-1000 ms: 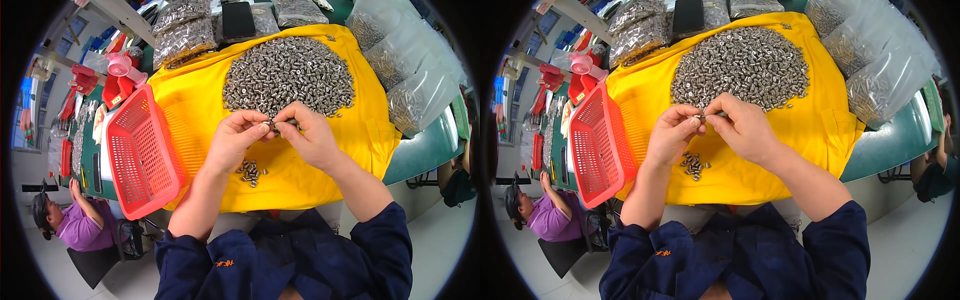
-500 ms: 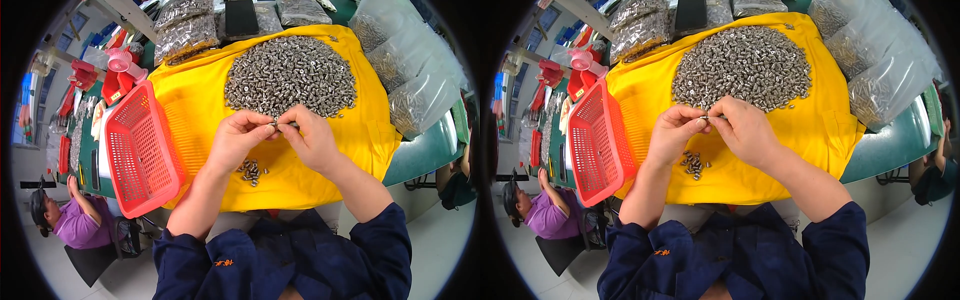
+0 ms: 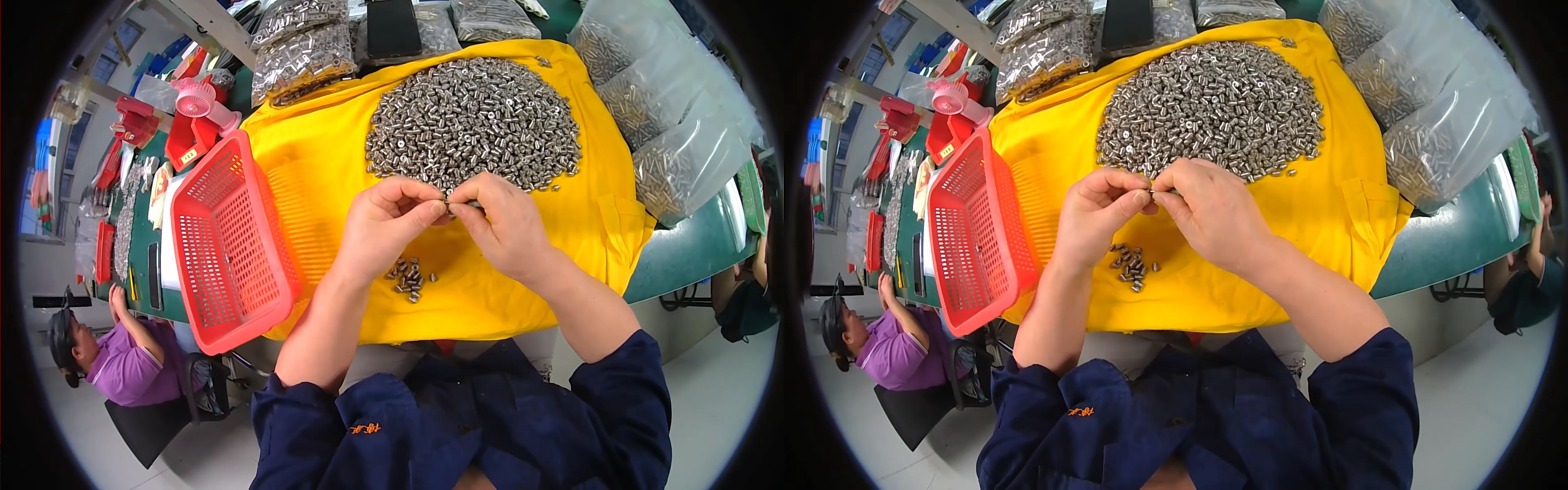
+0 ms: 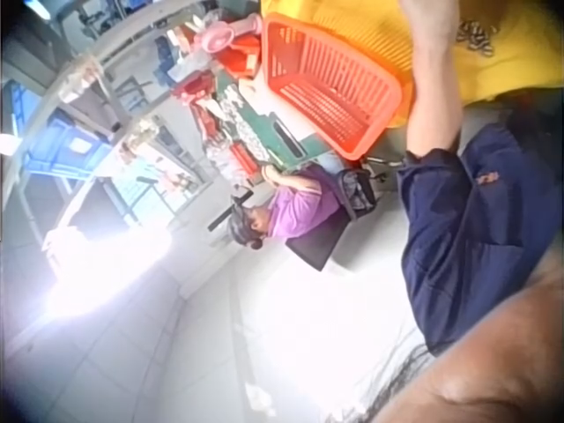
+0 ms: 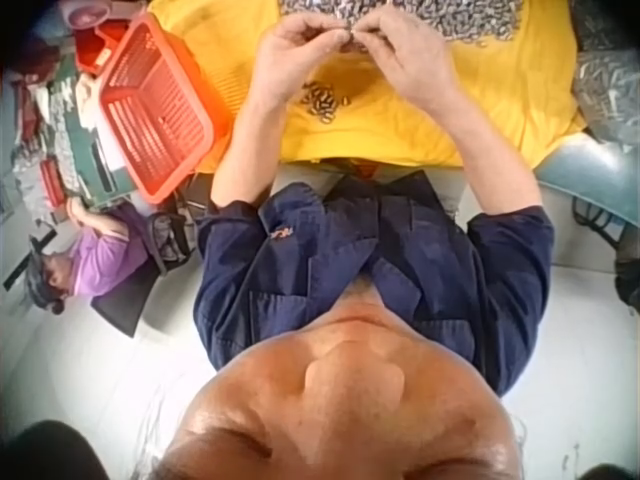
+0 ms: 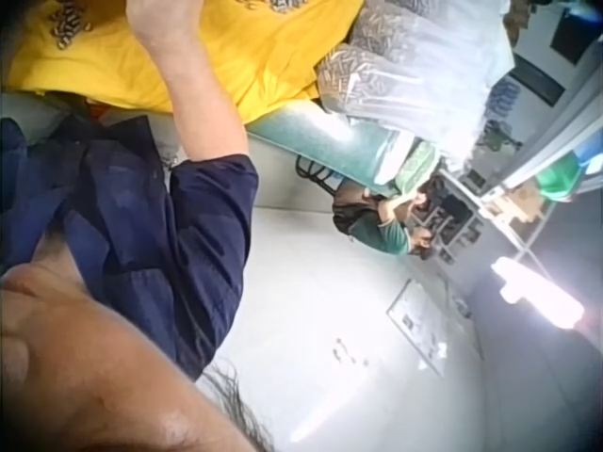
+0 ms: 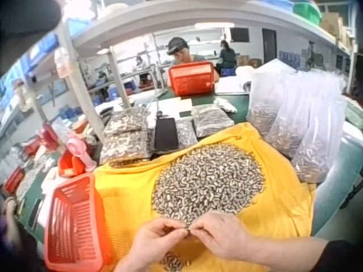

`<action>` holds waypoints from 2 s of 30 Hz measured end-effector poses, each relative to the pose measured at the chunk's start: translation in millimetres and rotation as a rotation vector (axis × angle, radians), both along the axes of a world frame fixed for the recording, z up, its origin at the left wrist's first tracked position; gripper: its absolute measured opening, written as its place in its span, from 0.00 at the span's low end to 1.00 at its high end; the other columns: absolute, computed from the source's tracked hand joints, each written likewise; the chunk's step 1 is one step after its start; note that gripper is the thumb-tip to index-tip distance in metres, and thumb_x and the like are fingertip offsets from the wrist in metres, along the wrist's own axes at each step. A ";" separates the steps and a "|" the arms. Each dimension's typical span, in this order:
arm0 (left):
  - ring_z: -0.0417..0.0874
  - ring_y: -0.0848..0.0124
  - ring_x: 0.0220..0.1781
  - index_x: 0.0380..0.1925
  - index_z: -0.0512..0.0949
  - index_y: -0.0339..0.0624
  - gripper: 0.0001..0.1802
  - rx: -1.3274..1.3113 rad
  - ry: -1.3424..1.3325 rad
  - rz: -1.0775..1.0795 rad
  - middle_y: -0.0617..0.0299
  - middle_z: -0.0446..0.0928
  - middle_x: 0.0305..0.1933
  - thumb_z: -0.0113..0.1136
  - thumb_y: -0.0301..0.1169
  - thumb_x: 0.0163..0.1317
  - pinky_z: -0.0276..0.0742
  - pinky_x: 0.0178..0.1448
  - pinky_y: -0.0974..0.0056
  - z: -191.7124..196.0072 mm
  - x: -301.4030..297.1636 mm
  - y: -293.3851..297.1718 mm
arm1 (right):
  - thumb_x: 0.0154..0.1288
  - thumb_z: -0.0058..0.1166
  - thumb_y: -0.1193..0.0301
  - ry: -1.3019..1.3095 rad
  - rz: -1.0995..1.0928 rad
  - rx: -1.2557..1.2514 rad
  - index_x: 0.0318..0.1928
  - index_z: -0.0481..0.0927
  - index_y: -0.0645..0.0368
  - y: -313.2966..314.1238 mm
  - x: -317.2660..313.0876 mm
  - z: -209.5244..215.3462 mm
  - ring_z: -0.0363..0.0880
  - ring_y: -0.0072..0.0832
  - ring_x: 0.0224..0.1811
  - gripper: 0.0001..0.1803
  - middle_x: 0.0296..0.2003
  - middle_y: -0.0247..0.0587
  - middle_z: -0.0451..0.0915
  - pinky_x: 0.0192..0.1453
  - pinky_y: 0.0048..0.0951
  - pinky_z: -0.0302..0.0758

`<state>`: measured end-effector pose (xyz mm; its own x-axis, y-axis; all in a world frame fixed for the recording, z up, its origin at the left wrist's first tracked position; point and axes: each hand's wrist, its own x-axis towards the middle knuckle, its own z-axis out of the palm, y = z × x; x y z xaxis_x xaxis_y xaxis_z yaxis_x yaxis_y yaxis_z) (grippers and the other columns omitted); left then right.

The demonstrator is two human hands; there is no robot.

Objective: The recorder is manually inspecting and sorting small silver-colored metal components on a yellow fabric mat at a factory workbench.

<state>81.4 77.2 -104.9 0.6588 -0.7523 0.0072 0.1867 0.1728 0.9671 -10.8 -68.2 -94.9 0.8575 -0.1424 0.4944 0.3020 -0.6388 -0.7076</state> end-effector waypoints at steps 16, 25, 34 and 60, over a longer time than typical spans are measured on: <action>0.76 0.59 0.42 0.28 0.77 0.40 0.08 0.563 -1.006 0.158 0.55 0.76 0.38 0.62 0.26 0.45 0.72 0.47 0.60 15.7 -24.0 45.0 | 0.57 0.50 0.77 -0.049 -0.051 0.278 0.33 0.71 0.61 -6.7 -2.4 6.5 0.71 0.24 0.20 0.03 0.23 0.38 0.74 0.25 0.23 0.67; 0.76 0.56 0.33 0.30 0.78 0.41 0.08 0.674 -1.112 0.008 0.55 0.74 0.31 0.59 0.28 0.47 0.72 0.39 0.58 3.4 -17.0 -13.9 | 0.57 0.49 0.77 -0.029 -0.054 0.268 0.32 0.72 0.61 -9.0 -0.8 8.6 0.75 0.32 0.25 0.03 0.25 0.41 0.75 0.30 0.26 0.70; 0.78 0.66 0.32 0.32 0.77 0.36 0.08 0.562 -0.842 -0.051 0.60 0.75 0.30 0.59 0.22 0.48 0.73 0.38 0.67 7.3 -8.1 -12.0 | 0.57 0.49 0.77 0.027 -0.043 0.296 0.32 0.72 0.60 -11.8 -0.6 5.2 0.74 0.28 0.24 0.02 0.24 0.40 0.74 0.29 0.24 0.69; 0.78 0.79 0.33 0.34 0.76 0.34 0.07 0.170 -0.206 0.057 0.64 0.78 0.31 0.57 0.20 0.54 0.73 0.39 0.75 0.5 -3.3 -6.1 | 0.54 0.50 0.76 -0.004 0.013 -0.089 0.30 0.69 0.59 -5.7 3.2 -5.7 0.72 0.41 0.31 0.04 0.25 0.42 0.73 0.34 0.38 0.69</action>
